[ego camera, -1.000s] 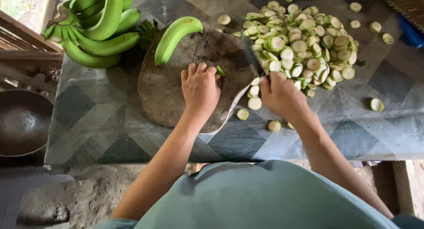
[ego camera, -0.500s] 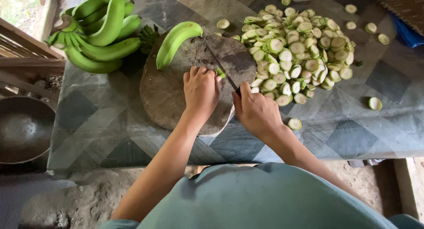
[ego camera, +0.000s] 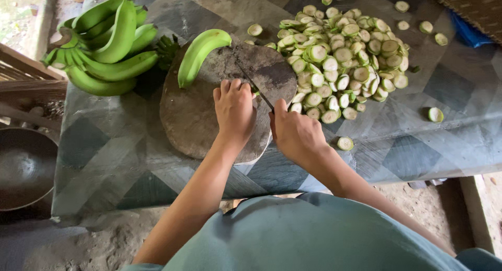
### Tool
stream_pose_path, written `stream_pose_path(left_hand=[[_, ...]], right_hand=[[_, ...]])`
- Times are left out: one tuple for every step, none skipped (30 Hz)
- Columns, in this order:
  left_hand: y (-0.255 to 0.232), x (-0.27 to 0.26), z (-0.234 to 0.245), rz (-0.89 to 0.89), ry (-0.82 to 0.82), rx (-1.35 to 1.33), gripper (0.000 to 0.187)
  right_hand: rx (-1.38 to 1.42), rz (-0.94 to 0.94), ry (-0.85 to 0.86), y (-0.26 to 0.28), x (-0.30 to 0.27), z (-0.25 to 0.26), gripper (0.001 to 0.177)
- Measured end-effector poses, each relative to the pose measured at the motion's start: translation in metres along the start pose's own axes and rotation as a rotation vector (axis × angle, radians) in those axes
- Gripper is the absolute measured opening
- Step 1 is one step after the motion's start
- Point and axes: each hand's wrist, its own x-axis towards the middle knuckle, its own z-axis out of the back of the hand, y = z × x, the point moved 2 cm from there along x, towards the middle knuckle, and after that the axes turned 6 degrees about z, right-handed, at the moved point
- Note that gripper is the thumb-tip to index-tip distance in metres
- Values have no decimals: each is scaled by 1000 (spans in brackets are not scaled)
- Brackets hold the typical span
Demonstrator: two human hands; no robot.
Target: The person slices a green banana into thin round pieces using a knife on a wooden cutting board. The slices accumulate on the table next to the board.
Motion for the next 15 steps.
stream_pose_path(left_hand=[[0,1,-1,1,-1,2,5],[0,1,-2,4,-2,2,6],[0,2,-3,6,-3,3,9],[0,2,-5,11,6,11,9],[0,3,-7,16,15,18,10],[-1,4,-8,22,21,27,11],[-2,3,-9,18,5,28,9],[-2,2,-10,13,-8,30,8],[-2,1,-12,8,-21,33,7],[-1,1,-13,17,-20,30,8],[-1,1,-15,26,-19,28,10],[-1,-1,-16,34,-14,23,13],[0,-3,-17,45,-32,45,11],[0,-2,-18,44,-49,65,8],[-2,-2,-19,43,-67,85,7]], right_hand=[[1,-10,16,-1,2,1,29],[0,-20,34,-1,3,3,30],[-13,-12,20,-1,5,3,30],[-27,-1,7,-2,6,4,30],[-40,10,-6,-3,8,3,30],[-26,9,2,-4,12,3,30],[-12,9,9,-6,15,2,30],[5,8,17,-8,18,-1,30],[27,3,25,-8,21,-4,31],[49,3,32,-8,25,-8,31],[71,3,39,-8,28,-12,31],[56,-3,49,-8,29,-15,31],[40,-10,58,-9,29,-18,30],[28,-24,59,-11,28,-19,30],[-8,-4,58,-13,26,-19,29]])
